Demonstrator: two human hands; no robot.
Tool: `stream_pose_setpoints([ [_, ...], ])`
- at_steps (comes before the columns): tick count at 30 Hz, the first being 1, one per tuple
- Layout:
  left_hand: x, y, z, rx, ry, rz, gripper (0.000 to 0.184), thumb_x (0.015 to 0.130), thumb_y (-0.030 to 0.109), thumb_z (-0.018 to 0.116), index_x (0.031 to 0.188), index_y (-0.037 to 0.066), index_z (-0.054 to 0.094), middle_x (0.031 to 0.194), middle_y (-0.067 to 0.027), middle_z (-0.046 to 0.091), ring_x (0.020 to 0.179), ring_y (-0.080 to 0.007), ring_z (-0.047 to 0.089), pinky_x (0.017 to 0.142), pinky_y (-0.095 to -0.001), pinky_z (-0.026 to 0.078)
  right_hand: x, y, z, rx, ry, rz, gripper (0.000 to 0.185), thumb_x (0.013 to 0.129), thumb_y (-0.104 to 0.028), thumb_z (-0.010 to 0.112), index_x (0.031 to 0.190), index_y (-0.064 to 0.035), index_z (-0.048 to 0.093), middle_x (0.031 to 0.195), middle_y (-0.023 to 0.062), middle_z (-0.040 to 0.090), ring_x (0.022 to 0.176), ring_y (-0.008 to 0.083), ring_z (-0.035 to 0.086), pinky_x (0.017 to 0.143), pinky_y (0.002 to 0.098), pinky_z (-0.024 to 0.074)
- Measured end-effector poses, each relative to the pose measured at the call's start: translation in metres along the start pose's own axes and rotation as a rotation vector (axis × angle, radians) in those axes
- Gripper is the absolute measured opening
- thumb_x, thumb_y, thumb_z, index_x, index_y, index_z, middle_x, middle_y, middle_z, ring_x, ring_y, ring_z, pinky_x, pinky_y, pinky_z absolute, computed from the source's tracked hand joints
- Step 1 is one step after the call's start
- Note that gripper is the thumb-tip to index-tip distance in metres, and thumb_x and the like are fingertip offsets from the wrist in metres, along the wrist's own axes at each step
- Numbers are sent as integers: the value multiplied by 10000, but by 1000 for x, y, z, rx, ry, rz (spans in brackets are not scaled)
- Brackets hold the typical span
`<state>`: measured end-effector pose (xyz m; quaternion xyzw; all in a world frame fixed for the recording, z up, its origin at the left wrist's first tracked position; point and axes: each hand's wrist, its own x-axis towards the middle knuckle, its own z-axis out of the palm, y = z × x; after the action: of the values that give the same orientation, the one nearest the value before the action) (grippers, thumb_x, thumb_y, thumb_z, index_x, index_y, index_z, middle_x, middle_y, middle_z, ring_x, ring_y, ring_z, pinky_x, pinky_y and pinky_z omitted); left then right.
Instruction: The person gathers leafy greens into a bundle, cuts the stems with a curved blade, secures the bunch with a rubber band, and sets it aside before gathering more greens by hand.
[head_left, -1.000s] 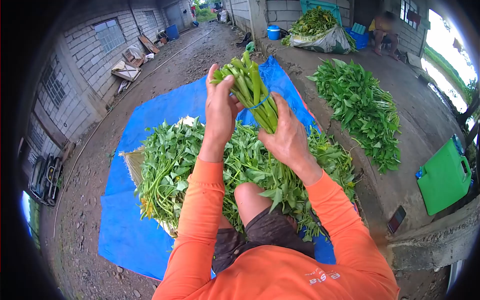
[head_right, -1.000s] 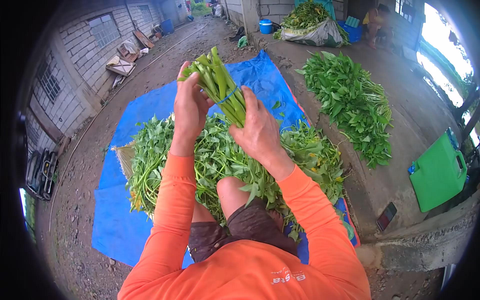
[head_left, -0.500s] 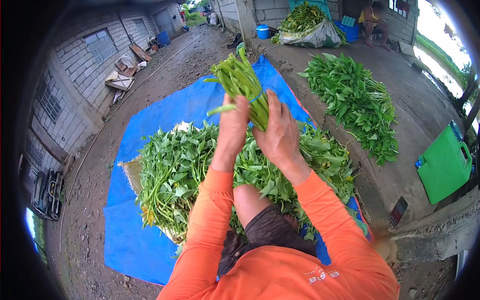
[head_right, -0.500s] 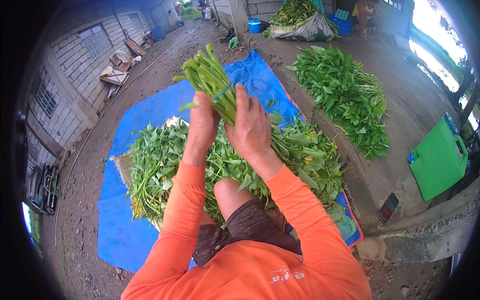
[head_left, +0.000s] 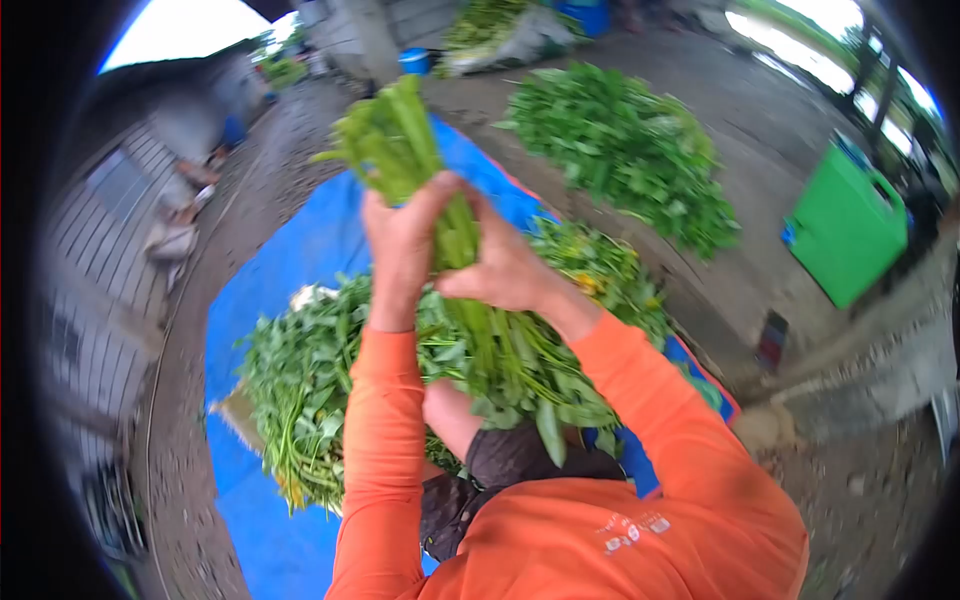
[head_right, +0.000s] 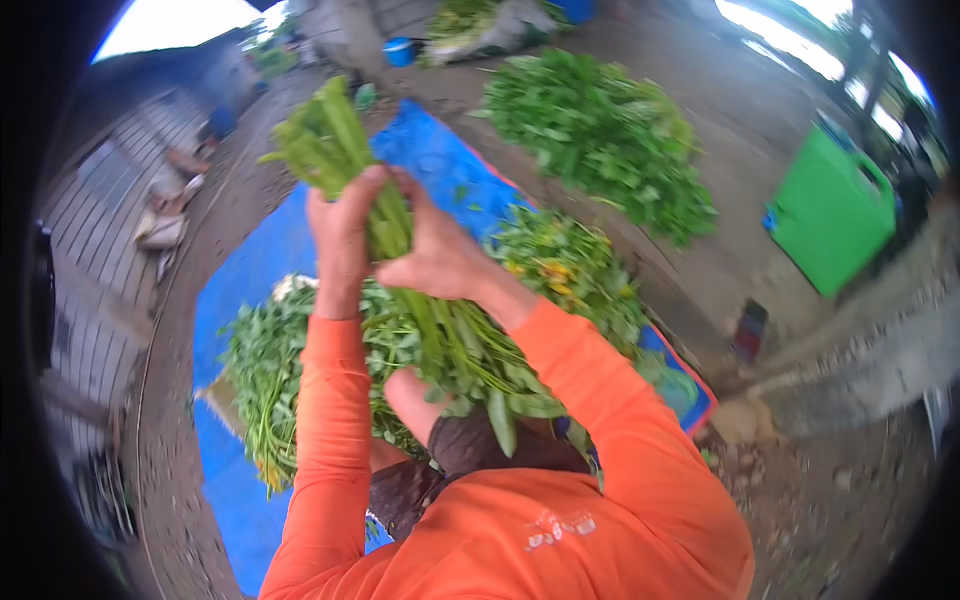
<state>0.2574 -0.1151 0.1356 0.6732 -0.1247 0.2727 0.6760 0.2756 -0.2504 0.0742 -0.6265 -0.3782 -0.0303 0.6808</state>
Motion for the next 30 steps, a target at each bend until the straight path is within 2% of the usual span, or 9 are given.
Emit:
stream_pose_setpoints([
  [3, -5, -5, 18, 50, -28, 78, 264, 913, 123, 753, 1123, -26, 692, 984, -104, 743, 821, -171, 721, 750, -322, 597, -17, -8, -16, 82, 19, -21, 951, 700, -117, 840, 1533, 26, 404, 1268, 141, 645, 1167, 231, 625, 1027, 375, 514],
  [7, -23, 19, 50, -58, -174, 125, 356, 902, 88, 745, 1216, -41, 636, 1005, -140, 721, 880, -263, 737, 816, -387, 624, -35, -23, -31, 332, -56, 52, 845, 721, -104, 836, 1472, -4, 462, 1204, 76, 651, 1086, 181, 624, 957, 359, 529],
  [9, -25, 22, 49, -5, -258, 97, 523, 912, 122, 754, 1369, -55, 569, 1198, -200, 715, 1093, -324, 731, 909, -415, 616, -40, -35, -41, 374, -65, 71, 721, 704, -91, 816, 1357, -3, 524, 1141, 61, 639, 1046, 172, 613, 912, 341, 532],
  [12, -25, 32, 45, 6, -369, 139, 743, 937, 234, 776, 1550, -34, 452, 1466, -265, 610, 1318, -389, 647, 1022, -456, 585, -45, -36, -53, -25, 25, 60, 707, 693, -139, 825, 1314, 13, 524, 1051, 170, 720, 980, 310, 719, 831, 416, 565],
  [14, -26, 36, 51, -81, -198, 114, 734, 948, 293, 797, 1523, -33, 479, 1306, -221, 681, 1115, -326, 719, 936, -424, 606, -52, -46, -53, -240, 72, 74, 697, 679, -179, 833, 1273, 24, 528, 974, 252, 735, 935, 440, 737, 799, 473, 575],
  [17, -33, 33, 59, -51, -25, 158, 616, 960, 278, 798, 1424, -45, 553, 1156, -172, 707, 947, -259, 721, 854, -394, 607, -57, -45, -45, -150, 61, 57, 676, 705, -186, 848, 1284, -1, 550, 1025, 187, 729, 938, 356, 733, 825, 441, 572],
  [21, -48, 13, 67, -81, 90, 265, 496, 968, 252, 797, 1313, -50, 609, 1089, -146, 714, 900, -234, 714, 823, -380, 602, -61, -40, -49, -186, 31, 62, 685, 709, -194, 845, 1293, -3, 542, 994, 194, 740, 904, 389, 738, 803, 455, 577],
  [28, -65, -14, 56, -201, 40, 251, 864, 903, 391, 861, 1494, -86, 447, 1327, -255, 660, 1220, -312, 687, 1014, -432, 565, -65, -29, -33, -365, 124, 36, 680, 732, -209, 856, 1291, -22, 519, 958, 222, 735, 890, 467, 723, 761, 532, 569],
  [30, -74, -17, 49, -113, -50, 130, 979, 871, 442, 875, 1543, -79, 390, 1403, -268, 616, 1281, -334, 654, 1070, -448, 530, -64, -26, -21, -434, 227, -81, 675, 752, -195, 854, 1302, -35, 497, 972, 230, 723, 899, 487, 707, 757, 560, 559],
])
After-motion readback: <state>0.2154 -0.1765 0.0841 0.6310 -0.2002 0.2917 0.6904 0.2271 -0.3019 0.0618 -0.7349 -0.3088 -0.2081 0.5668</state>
